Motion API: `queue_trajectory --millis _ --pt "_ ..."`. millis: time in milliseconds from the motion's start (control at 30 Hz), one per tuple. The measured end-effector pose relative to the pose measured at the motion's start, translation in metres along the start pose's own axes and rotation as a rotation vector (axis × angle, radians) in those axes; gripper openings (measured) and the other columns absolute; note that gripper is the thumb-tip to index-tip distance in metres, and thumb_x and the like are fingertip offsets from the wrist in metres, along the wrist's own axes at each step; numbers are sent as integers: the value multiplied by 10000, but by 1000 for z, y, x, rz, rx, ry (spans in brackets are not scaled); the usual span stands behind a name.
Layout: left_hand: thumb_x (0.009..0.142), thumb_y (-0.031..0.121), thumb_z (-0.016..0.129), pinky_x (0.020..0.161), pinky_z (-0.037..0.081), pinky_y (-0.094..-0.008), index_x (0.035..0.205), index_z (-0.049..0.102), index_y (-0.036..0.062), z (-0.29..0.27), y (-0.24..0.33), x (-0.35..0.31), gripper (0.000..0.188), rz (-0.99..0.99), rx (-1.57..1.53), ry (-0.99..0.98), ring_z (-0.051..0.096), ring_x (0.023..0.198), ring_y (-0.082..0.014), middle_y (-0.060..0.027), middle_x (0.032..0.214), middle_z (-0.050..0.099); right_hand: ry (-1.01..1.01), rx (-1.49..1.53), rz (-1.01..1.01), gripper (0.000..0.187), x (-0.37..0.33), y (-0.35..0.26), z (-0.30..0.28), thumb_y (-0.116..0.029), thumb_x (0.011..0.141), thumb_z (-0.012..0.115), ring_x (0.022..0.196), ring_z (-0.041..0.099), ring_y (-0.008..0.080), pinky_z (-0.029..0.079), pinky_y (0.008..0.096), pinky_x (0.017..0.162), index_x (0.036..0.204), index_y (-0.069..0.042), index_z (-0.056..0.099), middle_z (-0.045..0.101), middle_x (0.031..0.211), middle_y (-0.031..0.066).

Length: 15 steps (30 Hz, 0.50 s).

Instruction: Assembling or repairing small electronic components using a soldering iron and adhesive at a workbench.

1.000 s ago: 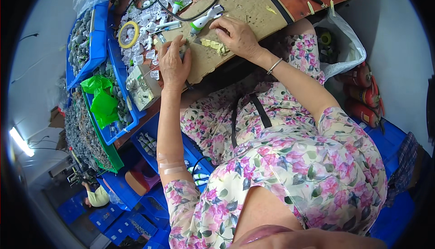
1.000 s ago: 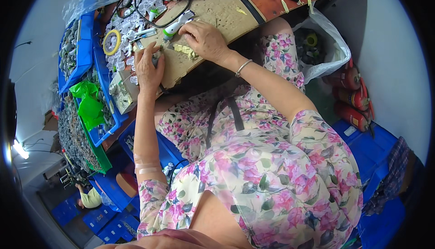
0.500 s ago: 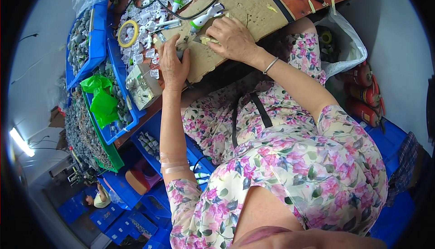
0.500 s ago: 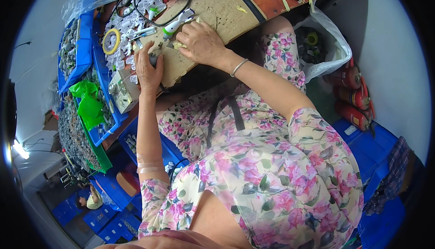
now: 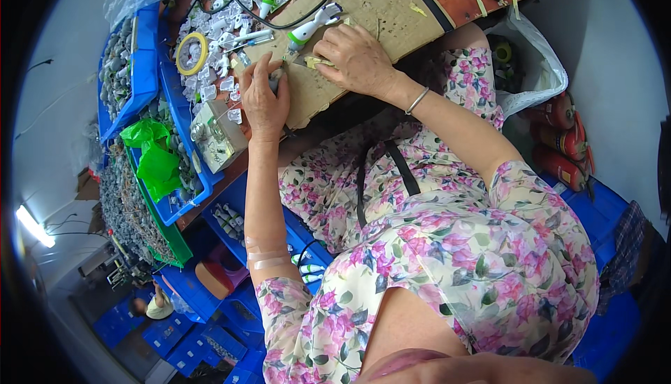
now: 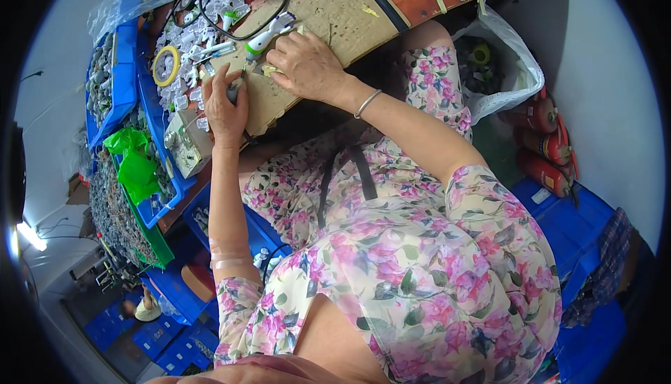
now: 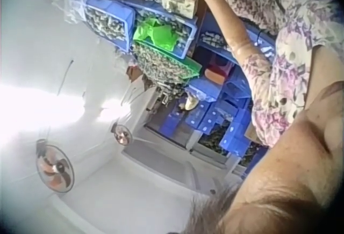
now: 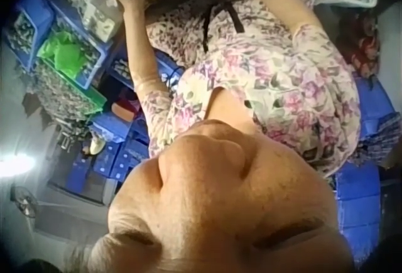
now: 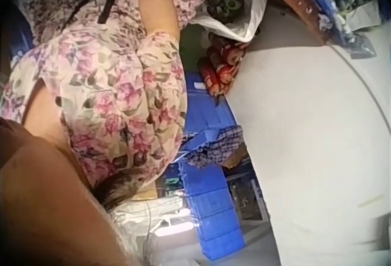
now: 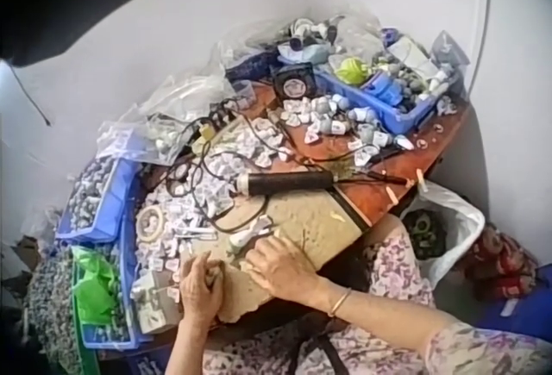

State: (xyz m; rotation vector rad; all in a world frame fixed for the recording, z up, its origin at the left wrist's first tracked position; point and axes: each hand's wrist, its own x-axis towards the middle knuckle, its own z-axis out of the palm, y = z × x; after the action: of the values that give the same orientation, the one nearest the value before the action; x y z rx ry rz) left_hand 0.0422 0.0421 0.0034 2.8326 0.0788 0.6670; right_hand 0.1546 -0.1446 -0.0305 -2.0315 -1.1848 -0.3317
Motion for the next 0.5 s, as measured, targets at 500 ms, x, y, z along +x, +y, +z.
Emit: queue_trajectory --millis 500 --pt "795 33 686 969 442 -418 1240 579 87 8 2 0 461 -4 52 29 580 1099 -295 -50 1072 698 -52 -127 -20 272 0 4 -3 -300 815 712 969 580 236 441 386 861 984 -102 635 591 952 56"
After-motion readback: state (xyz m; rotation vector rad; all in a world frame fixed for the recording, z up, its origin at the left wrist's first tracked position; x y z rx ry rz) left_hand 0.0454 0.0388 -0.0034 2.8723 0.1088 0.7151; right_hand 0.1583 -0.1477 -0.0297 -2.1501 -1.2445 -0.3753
